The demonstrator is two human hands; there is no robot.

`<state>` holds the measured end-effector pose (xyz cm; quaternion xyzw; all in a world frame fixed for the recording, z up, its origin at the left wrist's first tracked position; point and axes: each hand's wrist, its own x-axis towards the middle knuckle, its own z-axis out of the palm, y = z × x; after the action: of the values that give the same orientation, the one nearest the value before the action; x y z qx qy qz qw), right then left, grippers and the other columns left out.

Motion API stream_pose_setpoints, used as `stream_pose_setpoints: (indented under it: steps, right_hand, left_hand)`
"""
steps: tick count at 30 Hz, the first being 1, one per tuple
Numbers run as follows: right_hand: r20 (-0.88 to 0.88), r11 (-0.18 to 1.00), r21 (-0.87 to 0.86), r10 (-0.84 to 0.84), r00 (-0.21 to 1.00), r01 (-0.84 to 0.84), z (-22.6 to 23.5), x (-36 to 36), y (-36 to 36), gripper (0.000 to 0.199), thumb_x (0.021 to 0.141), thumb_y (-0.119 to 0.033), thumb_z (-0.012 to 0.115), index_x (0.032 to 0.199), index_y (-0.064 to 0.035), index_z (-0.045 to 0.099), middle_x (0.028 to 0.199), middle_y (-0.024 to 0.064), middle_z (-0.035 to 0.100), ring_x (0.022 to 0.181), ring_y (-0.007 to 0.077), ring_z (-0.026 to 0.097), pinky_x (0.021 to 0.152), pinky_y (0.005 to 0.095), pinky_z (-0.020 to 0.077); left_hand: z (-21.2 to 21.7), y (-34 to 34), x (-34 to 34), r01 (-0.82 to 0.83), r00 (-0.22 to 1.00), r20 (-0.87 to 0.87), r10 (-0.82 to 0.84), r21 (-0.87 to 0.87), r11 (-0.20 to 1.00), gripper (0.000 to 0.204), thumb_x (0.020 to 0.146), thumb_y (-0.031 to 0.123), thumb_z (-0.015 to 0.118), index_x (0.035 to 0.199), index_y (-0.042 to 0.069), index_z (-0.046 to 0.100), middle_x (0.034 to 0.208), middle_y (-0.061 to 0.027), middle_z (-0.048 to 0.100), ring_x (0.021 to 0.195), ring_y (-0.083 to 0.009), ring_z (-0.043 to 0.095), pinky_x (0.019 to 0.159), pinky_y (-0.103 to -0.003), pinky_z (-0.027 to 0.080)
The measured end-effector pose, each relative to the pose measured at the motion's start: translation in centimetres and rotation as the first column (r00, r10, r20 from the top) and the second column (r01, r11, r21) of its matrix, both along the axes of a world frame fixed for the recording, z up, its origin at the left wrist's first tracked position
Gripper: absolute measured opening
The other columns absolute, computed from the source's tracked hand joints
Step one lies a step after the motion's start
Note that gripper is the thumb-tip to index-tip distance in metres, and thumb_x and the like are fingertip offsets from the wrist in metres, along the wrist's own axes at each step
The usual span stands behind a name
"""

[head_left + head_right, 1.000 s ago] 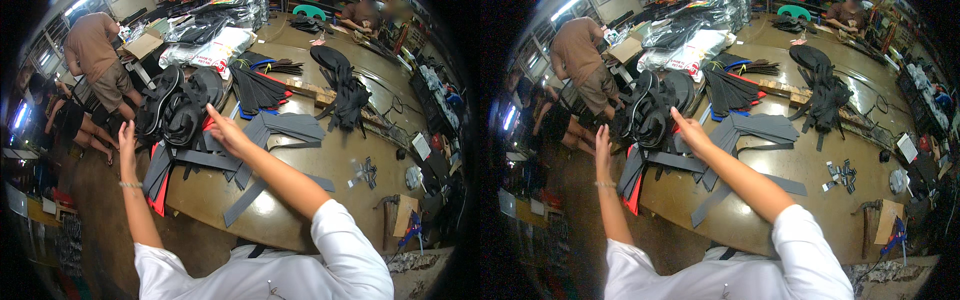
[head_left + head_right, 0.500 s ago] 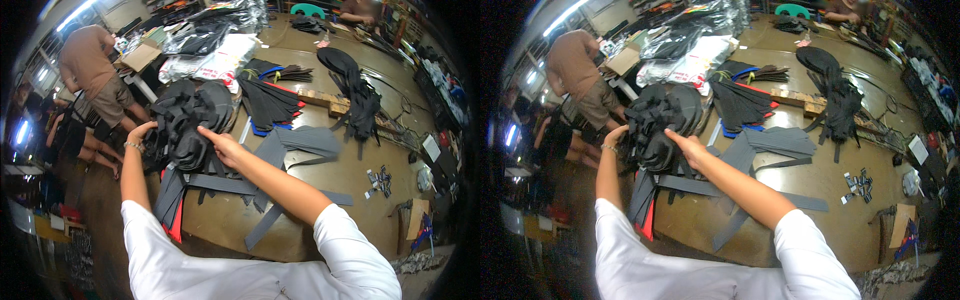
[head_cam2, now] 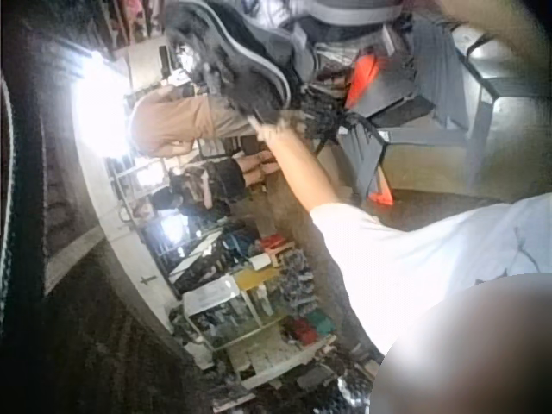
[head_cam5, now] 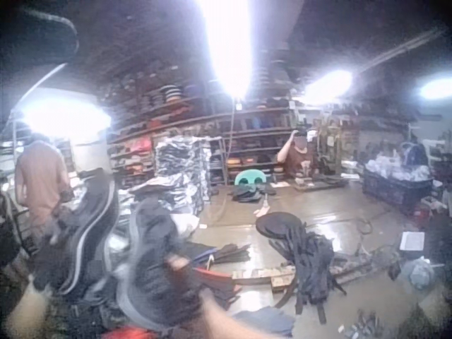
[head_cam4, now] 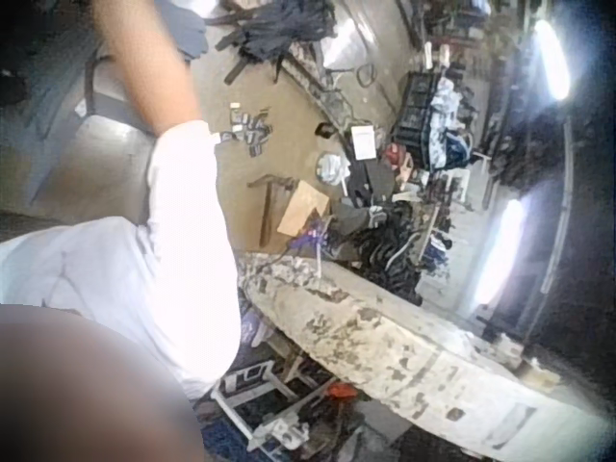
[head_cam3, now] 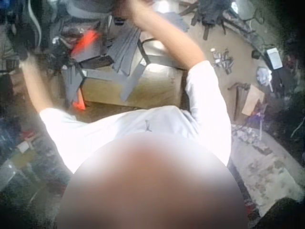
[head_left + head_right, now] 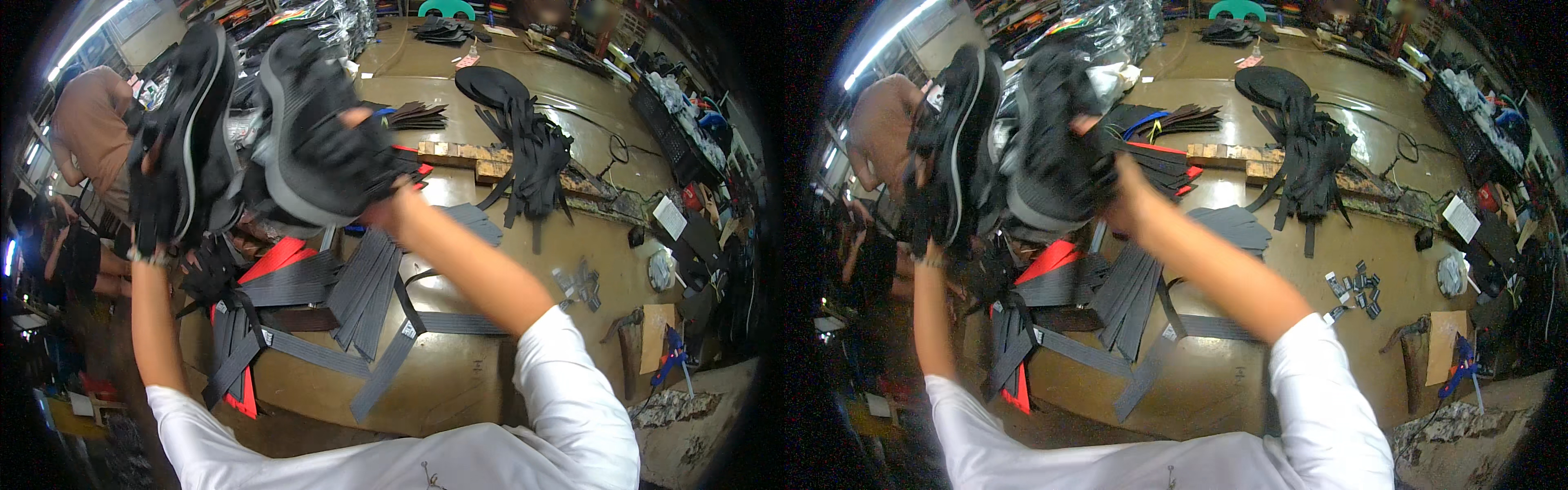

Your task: The person repeatedly assembles L-shaped fabric pieces by applying hot glue to the corners and attaching small rectangular labels. They handle the fabric and labels by hand, using a hot glue gun to secure the components together on a cluttered workbench.

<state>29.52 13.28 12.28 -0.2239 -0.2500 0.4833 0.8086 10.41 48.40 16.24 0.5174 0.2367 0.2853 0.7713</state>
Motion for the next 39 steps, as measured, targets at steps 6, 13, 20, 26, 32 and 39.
stream_pose_setpoints:
  steps: [6,13,20,26,32,39]
  right_hand:
    - [0.246,0.917,-0.118,-0.345,0.906,0.381,2.0,17.6,-7.1,0.052,0.076,-0.041,0.074,0.115,-0.0079,0.066,0.115,0.0104,0.068,0.102,0.0278,0.065,0.094,0.0438,0.0514]
    - [0.210,0.739,-0.395,-0.506,0.837,0.546,-8.5,34.0,-10.0,0.044,0.084,-0.043,0.067,0.110,-0.0077,0.068,0.107,0.0079,0.071,0.090,0.0262,0.067,0.083,0.0401,0.0535]
    - [0.211,0.702,-0.528,-0.436,0.875,0.477,-13.1,39.3,-10.0,0.039,0.090,-0.037,0.059,0.105,-0.0022,0.069,0.104,0.0103,0.072,0.088,0.0248,0.068,0.081,0.0395,0.0544]
    - [0.144,0.768,-0.407,-0.481,0.865,0.495,-8.9,37.8,-11.1,0.036,0.088,-0.038,0.064,0.107,-0.0077,0.070,0.106,0.0090,0.071,0.090,0.0242,0.067,0.084,0.0391,0.0528]
    - [0.241,0.737,-0.313,-0.548,0.801,0.599,-4.3,33.6,-12.2,0.031,0.085,-0.035,0.070,0.101,-0.0075,0.069,0.096,0.0064,0.072,0.083,0.0207,0.068,0.075,0.0343,0.0544]
    - [0.315,0.749,-0.362,-0.461,0.830,0.554,-5.3,35.1,-10.2,0.028,0.084,-0.032,0.072,0.105,-0.0133,0.071,0.100,0.0067,0.073,0.086,0.0221,0.069,0.080,0.0356,0.0562]
  left_hand:
    - [-0.9,-8.6,19.5,0.498,0.866,0.143,-0.479,-0.153,0.854,0.035,0.093,0.036,0.060,0.108,0.005,0.069,0.106,-0.0107,0.070,0.092,-0.0256,0.067,0.084,-0.043,0.054]
    - [-6.3,-17.2,36.9,0.764,0.642,0.328,-0.693,-0.195,0.615,0.025,0.092,0.031,0.062,0.098,0.008,0.070,0.096,-0.0116,0.072,0.084,-0.0257,0.069,0.082,-0.043,0.057]
    - [-10.2,-18.4,41.5,0.642,0.759,0.119,-0.640,-0.296,0.707,0.025,0.086,0.029,0.067,0.103,0.011,0.071,0.101,-0.0088,0.072,0.088,-0.0264,0.070,0.084,-0.047,0.056]
    - [-10.5,-17.9,40.8,0.630,0.770,0.281,-0.573,-0.188,0.754,0.036,0.086,0.035,0.065,0.110,0.009,0.069,0.107,-0.0129,0.071,0.091,-0.0316,0.069,0.087,-0.049,0.055]
    - [-7.3,-19.3,40.3,0.502,0.856,0.241,-0.458,-0.173,0.848,0.036,0.085,0.036,0.065,0.107,0.008,0.069,0.106,-0.0132,0.071,0.092,-0.0328,0.069,0.085,-0.053,0.055]
    - [-8.2,-19.2,42.3,0.542,0.834,0.236,-0.498,-0.187,0.819,0.044,0.092,0.047,0.054,0.107,0.008,0.069,0.106,-0.0134,0.070,0.095,-0.0313,0.067,0.089,-0.048,0.054]
